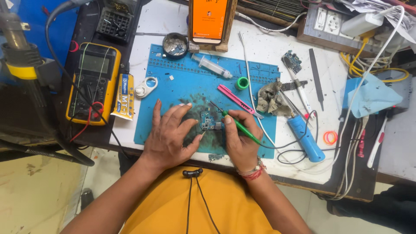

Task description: The person uses a pink precision knife to scrape a small circuit board on a blue mat. They then use a green soldering iron to work on the board's components. Finally, they use a hot air gun and tweezers to heat and manipulate a component on the board.

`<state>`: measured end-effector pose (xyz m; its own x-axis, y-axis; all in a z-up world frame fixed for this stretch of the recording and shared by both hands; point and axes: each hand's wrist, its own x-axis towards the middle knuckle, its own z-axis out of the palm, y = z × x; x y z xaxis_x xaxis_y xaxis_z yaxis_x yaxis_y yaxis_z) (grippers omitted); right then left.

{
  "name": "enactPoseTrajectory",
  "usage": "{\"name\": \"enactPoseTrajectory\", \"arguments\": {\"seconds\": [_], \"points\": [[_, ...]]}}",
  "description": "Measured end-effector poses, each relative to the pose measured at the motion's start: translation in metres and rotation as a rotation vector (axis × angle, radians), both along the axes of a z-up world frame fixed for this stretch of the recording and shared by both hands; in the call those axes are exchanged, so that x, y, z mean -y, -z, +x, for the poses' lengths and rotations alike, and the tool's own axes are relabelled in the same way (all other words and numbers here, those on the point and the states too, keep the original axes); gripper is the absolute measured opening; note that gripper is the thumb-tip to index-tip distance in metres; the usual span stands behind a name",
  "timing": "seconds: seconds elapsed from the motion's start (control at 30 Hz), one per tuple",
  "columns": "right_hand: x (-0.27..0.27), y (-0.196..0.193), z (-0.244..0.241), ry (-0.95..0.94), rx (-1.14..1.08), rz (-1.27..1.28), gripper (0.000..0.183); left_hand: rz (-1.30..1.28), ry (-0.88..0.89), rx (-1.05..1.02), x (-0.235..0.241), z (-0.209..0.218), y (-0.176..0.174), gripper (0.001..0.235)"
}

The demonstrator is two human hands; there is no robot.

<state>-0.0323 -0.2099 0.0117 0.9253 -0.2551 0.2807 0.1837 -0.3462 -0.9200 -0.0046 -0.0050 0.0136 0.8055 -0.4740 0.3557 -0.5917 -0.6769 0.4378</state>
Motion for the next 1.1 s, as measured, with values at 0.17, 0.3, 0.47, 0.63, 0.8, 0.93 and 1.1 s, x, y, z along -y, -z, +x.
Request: {"name": "enactPoseTrajectory", "arguments": {"seconds": [0.17, 0.3, 0.47, 0.63, 0.8, 0.93, 1.1], "points": [[-0.002, -0.024, 0.017, 0.033, -0.033, -0.206, 0.014, 0.029, 0.016, 0.014, 0.0, -0.001, 0.002, 0.033], [-0.001, -0.047, 0.025, -0.019, -0.057, -0.38, 0.011, 0.035, 0.0, 0.032, 0.001, 0.0, 0.001, 0.033], [0.011, -0.068, 0.024, -0.147, -0.136, -0.428, 0.008, 0.036, -0.038, -0.011, 0.005, -0.005, 0.002, 0.031], [0.021, -0.057, 0.022, -0.131, -0.191, -0.343, 0.01, 0.03, -0.028, -0.008, 0.006, -0.005, 0.004, 0.029], [0.016, -0.016, 0.006, -0.034, -0.125, 0.09, 0.02, 0.032, -0.016, -0.009, 0.005, -0.004, 0.004, 0.026], [0.02, 0.008, -0.01, -0.054, -0.025, -0.004, 0.019, 0.024, -0.001, 0.001, 0.004, -0.003, 0.005, 0.024], [0.015, 0.023, -0.019, -0.08, -0.019, 0.135, 0.015, 0.029, 0.019, 0.011, 0.003, -0.003, 0.006, 0.024]]}}
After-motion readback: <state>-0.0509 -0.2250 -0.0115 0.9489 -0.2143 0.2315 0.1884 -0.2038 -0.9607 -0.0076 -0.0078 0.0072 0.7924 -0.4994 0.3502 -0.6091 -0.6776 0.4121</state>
